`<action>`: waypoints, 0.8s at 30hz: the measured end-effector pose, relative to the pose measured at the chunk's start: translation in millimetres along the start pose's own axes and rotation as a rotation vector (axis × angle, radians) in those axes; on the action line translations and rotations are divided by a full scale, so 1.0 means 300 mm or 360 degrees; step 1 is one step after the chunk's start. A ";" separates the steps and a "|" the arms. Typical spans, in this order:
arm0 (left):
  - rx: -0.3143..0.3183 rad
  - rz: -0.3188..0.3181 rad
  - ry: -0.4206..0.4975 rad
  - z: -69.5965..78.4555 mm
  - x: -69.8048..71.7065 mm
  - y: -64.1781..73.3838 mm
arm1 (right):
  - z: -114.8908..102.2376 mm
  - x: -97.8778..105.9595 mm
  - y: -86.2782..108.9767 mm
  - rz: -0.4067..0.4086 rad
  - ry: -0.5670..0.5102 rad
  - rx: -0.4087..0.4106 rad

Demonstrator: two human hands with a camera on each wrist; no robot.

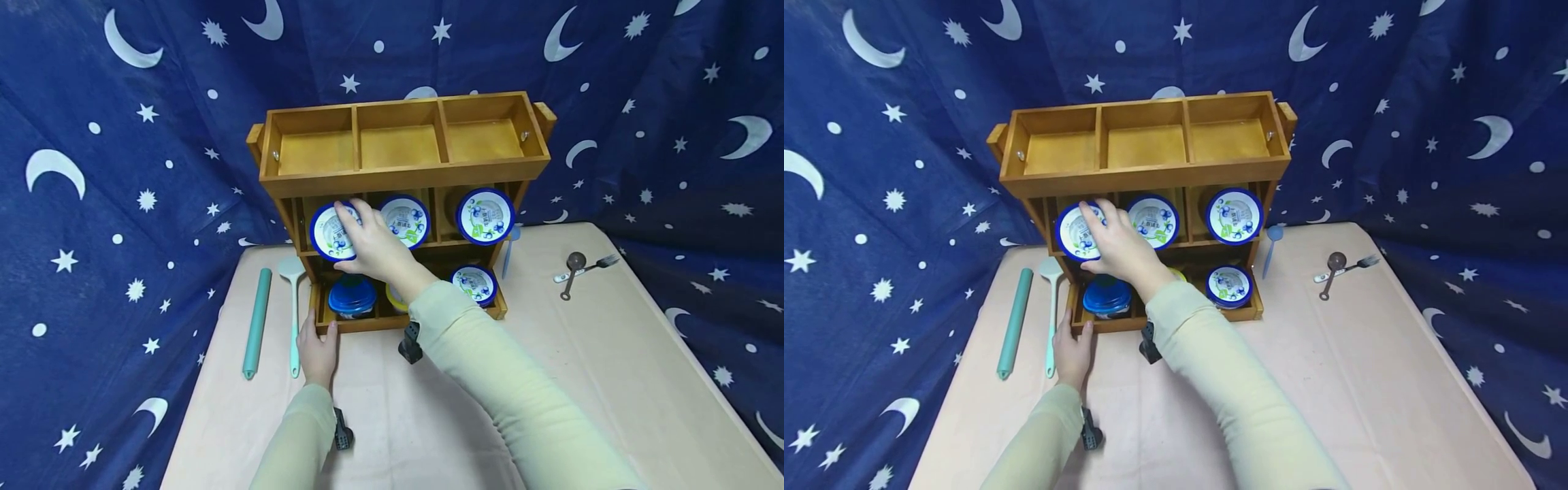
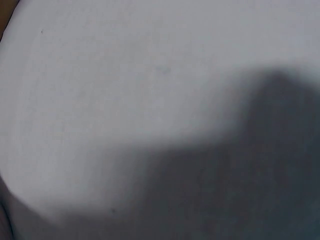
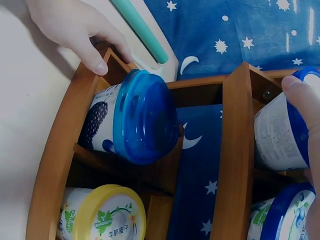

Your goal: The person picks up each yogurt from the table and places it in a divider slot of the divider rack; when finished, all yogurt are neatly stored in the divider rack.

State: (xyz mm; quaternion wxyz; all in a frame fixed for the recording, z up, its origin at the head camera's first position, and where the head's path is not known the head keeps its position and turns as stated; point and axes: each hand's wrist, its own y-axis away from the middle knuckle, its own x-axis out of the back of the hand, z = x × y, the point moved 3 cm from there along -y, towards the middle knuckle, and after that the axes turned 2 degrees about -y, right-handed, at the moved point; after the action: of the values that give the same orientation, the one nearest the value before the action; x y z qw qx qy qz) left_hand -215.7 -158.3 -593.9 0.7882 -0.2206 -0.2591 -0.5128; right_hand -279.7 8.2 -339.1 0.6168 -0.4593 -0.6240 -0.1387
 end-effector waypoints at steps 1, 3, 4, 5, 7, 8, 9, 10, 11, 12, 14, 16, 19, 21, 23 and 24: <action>-0.0004 -0.0003 -0.0006 -0.001 0.001 0.000 | -0.003 -0.001 -0.005 -0.0001 0.0034 0.0018; -0.0006 0.0001 -0.0007 -0.001 0.003 -0.001 | -0.010 0.000 -0.014 0.0001 0.0105 0.0043; -0.0008 0.0001 -0.0007 -0.001 0.003 0.000 | -0.013 0.001 -0.019 0.0003 0.0152 0.0053; -0.0009 0.0002 -0.0008 -0.001 0.004 -0.001 | -0.015 0.001 -0.024 0.0004 0.0202 0.0060; -0.0012 -0.0001 -0.0006 -0.001 0.004 0.000 | -0.018 0.001 -0.033 0.0002 0.0287 0.0064; -0.0014 0.0003 0.0000 -0.001 0.005 0.000 | -0.019 0.001 -0.037 -0.0005 0.0320 0.0057; -0.0018 0.0003 0.0001 0.000 0.005 0.001 | -0.020 0.001 -0.041 -0.0010 0.0356 0.0049; -0.0020 0.0001 0.0005 0.001 0.006 0.002 | -0.020 -0.001 -0.044 -0.0017 0.0388 0.0040; -0.0021 -0.0003 0.0007 0.004 0.007 0.002 | -0.019 -0.002 -0.047 -0.0030 0.0414 0.0025; -0.0020 -0.0007 0.0009 0.006 0.007 0.003 | -0.018 -0.003 -0.049 -0.0042 0.0436 0.0007; -0.0019 -0.0010 0.0010 0.011 0.007 0.003 | -0.013 -0.007 -0.052 -0.0067 0.0484 -0.0030; -0.0010 -0.0017 0.0011 0.014 0.005 0.002 | -0.009 -0.010 -0.054 -0.0091 0.0529 -0.0056; -0.0005 -0.0015 0.0009 0.015 0.005 0.000 | -0.010 -0.014 -0.057 -0.0129 0.0573 -0.0073; -0.0004 -0.0010 0.0013 0.014 0.006 0.000 | -0.013 -0.016 -0.059 -0.0156 0.0601 -0.0073; -0.0017 -0.0003 0.0014 0.011 0.006 -0.001 | -0.016 -0.017 -0.061 -0.0178 0.0618 -0.0075; -0.0025 0.0006 0.0014 0.008 0.006 -0.001 | -0.017 -0.016 -0.061 -0.0191 0.0630 -0.0080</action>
State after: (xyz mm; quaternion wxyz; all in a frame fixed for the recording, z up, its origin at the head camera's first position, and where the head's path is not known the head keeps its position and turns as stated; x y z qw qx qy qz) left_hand -215.9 -158.0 -591.0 0.7885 -0.2250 -0.2512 -0.5145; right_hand -291.0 -7.4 -335.2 0.7063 -0.4004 -0.5131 -0.2784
